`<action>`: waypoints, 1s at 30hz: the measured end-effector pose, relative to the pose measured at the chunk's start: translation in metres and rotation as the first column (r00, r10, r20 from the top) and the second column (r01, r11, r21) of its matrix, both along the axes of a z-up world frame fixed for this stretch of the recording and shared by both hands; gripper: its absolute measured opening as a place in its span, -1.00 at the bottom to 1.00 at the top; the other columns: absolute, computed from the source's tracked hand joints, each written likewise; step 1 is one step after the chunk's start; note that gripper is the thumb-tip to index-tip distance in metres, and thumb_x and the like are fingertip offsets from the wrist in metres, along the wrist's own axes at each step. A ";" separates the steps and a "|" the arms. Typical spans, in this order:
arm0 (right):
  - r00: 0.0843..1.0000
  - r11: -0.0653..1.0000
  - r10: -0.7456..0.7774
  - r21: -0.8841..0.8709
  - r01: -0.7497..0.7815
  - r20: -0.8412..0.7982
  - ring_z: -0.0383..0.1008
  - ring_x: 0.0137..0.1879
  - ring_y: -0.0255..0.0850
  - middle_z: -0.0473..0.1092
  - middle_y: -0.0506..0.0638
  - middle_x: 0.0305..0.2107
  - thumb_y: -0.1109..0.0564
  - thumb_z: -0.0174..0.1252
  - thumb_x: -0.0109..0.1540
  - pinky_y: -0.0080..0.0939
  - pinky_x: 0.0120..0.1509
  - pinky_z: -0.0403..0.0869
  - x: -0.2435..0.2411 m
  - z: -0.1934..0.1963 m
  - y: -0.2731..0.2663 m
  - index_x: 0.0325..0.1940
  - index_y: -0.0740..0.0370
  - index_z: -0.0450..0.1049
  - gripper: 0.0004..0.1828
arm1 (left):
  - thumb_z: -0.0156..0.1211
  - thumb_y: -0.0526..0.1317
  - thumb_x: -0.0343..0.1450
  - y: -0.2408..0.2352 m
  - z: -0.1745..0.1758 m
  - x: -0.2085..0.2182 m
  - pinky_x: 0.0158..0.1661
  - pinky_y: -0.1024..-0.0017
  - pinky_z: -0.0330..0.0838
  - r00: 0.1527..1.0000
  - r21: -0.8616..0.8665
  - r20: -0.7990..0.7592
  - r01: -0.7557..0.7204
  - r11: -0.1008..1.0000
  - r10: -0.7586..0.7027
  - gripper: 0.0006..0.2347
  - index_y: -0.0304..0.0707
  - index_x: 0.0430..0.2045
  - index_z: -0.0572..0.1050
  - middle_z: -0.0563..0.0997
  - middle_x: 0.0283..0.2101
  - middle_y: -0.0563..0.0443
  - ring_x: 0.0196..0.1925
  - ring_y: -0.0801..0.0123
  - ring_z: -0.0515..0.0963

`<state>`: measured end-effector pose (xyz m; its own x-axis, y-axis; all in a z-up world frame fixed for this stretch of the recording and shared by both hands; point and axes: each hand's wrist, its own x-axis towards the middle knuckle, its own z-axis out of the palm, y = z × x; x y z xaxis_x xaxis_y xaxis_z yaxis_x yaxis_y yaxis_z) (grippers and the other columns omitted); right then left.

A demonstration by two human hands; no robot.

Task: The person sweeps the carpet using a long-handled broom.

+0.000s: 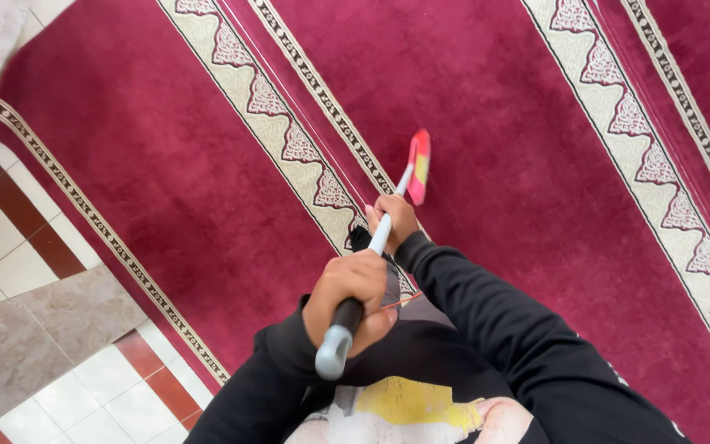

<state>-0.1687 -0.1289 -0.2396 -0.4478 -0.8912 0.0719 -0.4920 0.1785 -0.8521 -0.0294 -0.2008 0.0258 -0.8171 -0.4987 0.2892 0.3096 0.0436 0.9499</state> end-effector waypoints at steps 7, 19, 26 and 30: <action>0.995 0.995 0.085 -0.048 -0.088 -0.060 0.35 -0.34 0.13 0.31 0.12 -0.59 0.16 0.26 0.19 0.10 -0.19 0.34 -0.003 0.068 -0.015 -0.54 0.23 0.25 -0.66 | 0.28 -0.45 0.25 -0.030 0.038 0.031 -0.32 0.33 0.31 0.985 -0.012 -0.026 0.171 0.985 -0.171 -0.72 -0.23 -0.71 0.23 0.35 -0.61 0.05 -0.48 0.22 0.43; 0.999 0.999 -0.045 0.027 0.045 0.021 0.33 -0.36 0.19 0.32 0.18 -0.56 0.11 0.26 0.23 0.11 -0.24 0.32 -0.011 -0.019 -0.050 -0.51 0.21 0.26 -0.66 | 0.22 -0.49 0.24 -0.054 -0.013 0.004 -0.23 0.32 0.26 0.995 0.022 0.096 0.028 0.999 -0.030 -0.74 -0.32 -0.65 0.18 0.27 -0.57 -0.02 -0.44 0.14 0.30; 1.000 1.000 0.027 -0.015 -0.027 0.006 0.38 -0.29 0.14 0.33 0.12 -0.57 0.08 0.24 0.23 0.10 -0.14 0.33 -0.029 0.068 -0.126 -0.54 0.19 0.27 -0.64 | 0.16 -0.50 0.15 -0.131 0.043 -0.004 -0.32 0.29 0.31 0.999 -0.038 -0.014 0.042 0.998 -0.043 -0.76 -0.26 -0.74 0.18 0.32 -0.64 0.03 -0.53 0.24 0.37; 0.999 0.979 -0.026 0.200 0.035 -0.046 0.39 -0.29 0.15 0.36 0.12 -0.58 0.01 0.22 0.21 0.13 -0.19 0.33 -0.042 0.053 -0.112 -0.55 0.17 0.32 -0.67 | 0.15 -0.53 0.23 -0.155 0.012 -0.022 -0.25 0.23 0.30 0.999 0.270 0.041 -0.003 0.963 -0.008 -0.74 -0.31 -0.71 0.16 0.31 -0.63 0.00 -0.49 0.19 0.31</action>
<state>-0.2107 -0.2413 -0.1867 -0.4757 -0.8752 -0.0875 -0.5192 0.3597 -0.7752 -0.0510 -0.3557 0.0383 -0.8266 -0.5518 0.1103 0.2700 -0.2170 0.9381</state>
